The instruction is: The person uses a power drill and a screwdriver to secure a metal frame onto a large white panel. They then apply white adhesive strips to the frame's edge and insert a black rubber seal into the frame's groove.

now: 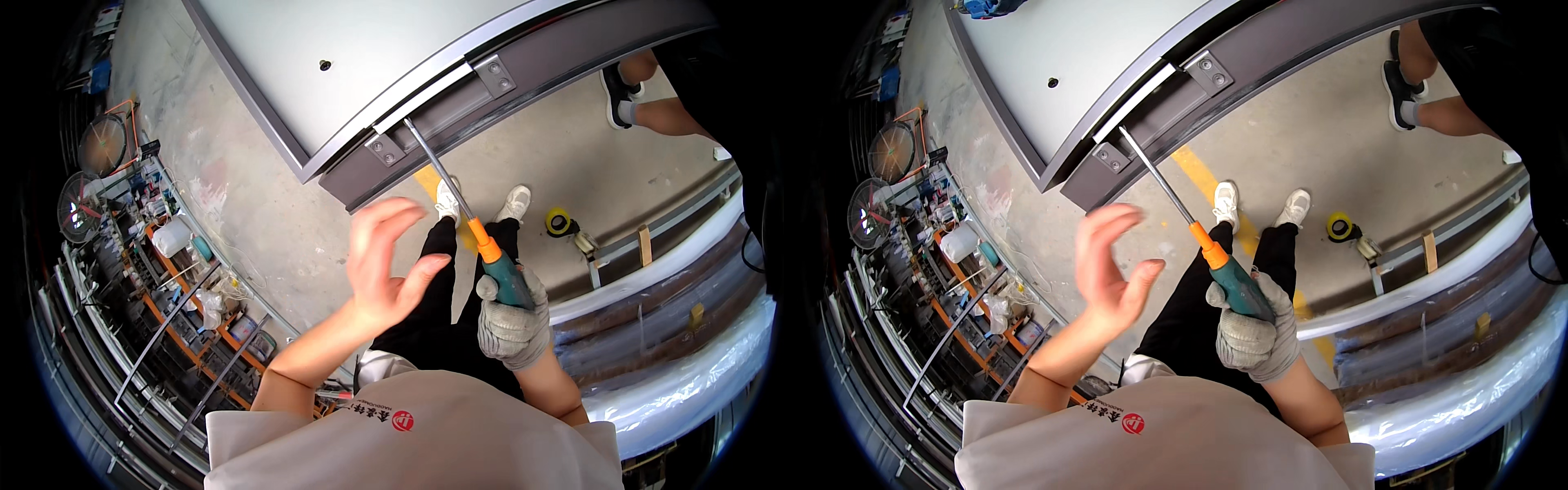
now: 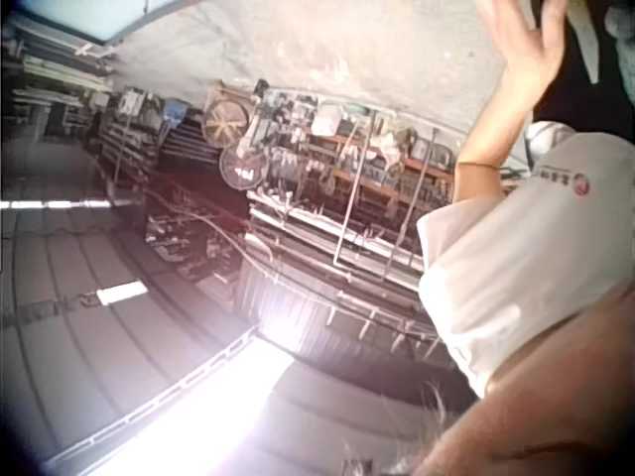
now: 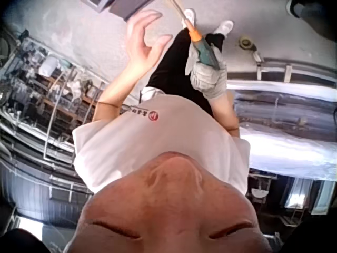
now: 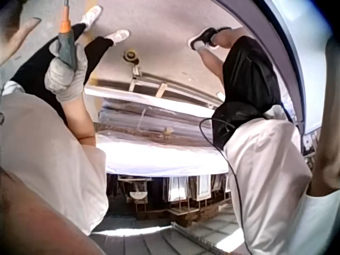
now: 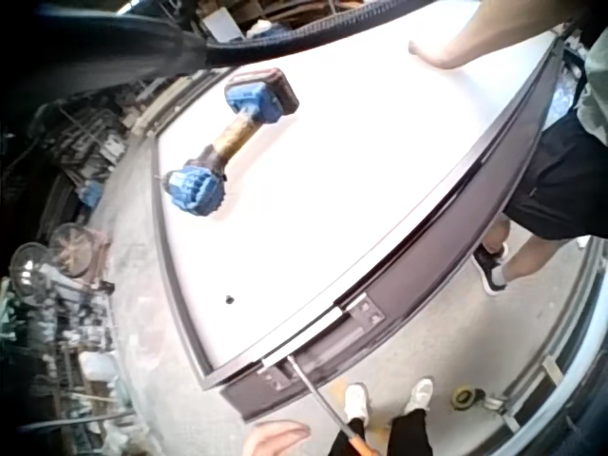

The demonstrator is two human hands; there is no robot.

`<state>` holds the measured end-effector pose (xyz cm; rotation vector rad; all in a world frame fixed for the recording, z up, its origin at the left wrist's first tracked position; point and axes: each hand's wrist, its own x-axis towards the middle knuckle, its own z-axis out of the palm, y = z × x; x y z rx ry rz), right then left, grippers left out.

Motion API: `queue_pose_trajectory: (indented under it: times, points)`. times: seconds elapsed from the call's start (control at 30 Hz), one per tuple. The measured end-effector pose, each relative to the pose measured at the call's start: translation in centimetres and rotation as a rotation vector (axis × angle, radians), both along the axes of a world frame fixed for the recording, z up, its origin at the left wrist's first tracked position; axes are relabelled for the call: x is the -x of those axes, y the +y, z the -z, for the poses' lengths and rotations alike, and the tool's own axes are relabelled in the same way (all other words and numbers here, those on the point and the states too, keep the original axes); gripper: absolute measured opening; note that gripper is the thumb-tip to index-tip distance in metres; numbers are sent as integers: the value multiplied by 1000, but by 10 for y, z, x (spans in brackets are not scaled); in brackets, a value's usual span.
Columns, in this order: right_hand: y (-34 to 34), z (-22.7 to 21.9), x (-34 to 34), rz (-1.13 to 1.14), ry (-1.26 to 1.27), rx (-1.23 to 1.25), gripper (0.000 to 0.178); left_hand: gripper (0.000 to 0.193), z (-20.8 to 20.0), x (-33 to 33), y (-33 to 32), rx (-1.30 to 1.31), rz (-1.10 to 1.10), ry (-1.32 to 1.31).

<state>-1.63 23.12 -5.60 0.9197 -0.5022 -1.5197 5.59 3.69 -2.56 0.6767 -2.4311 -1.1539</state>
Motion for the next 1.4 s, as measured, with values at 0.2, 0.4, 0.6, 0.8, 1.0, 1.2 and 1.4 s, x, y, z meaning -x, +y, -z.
queue_pose_trajectory:
  times: [0.2, 0.4, 0.6, 0.8, 1.0, 1.2, 1.4]
  points:
    - [-4, -4, 0, -83, 234, -111, 55, 25, 22, 21, 36, -1551, 27, 99]
    - [1, -20, -12, -287, 2319, -1014, 64, 8, 19, 28, 39, -1349, -189, -28]
    - [5, -15, -1, -18, 628, -399, 46, 36, 11, 28, 27, -1448, -14, 158]
    - [-2, 1, -8, -86, 45, -107, 55, 26, 31, 13, 23, -1475, -93, 102]
    - [-6, -28, 1, -233, 2475, -1021, 64, 14, 15, 22, 22, -1274, -277, -5]
    - [-12, -40, -10, -143, 1203, -814, 53, 29, 15, 28, 21, -1277, -113, 105]
    - [-10, -2, -10, -160, -17, -208, 49, 26, 25, 14, 23, -1558, -64, 104]
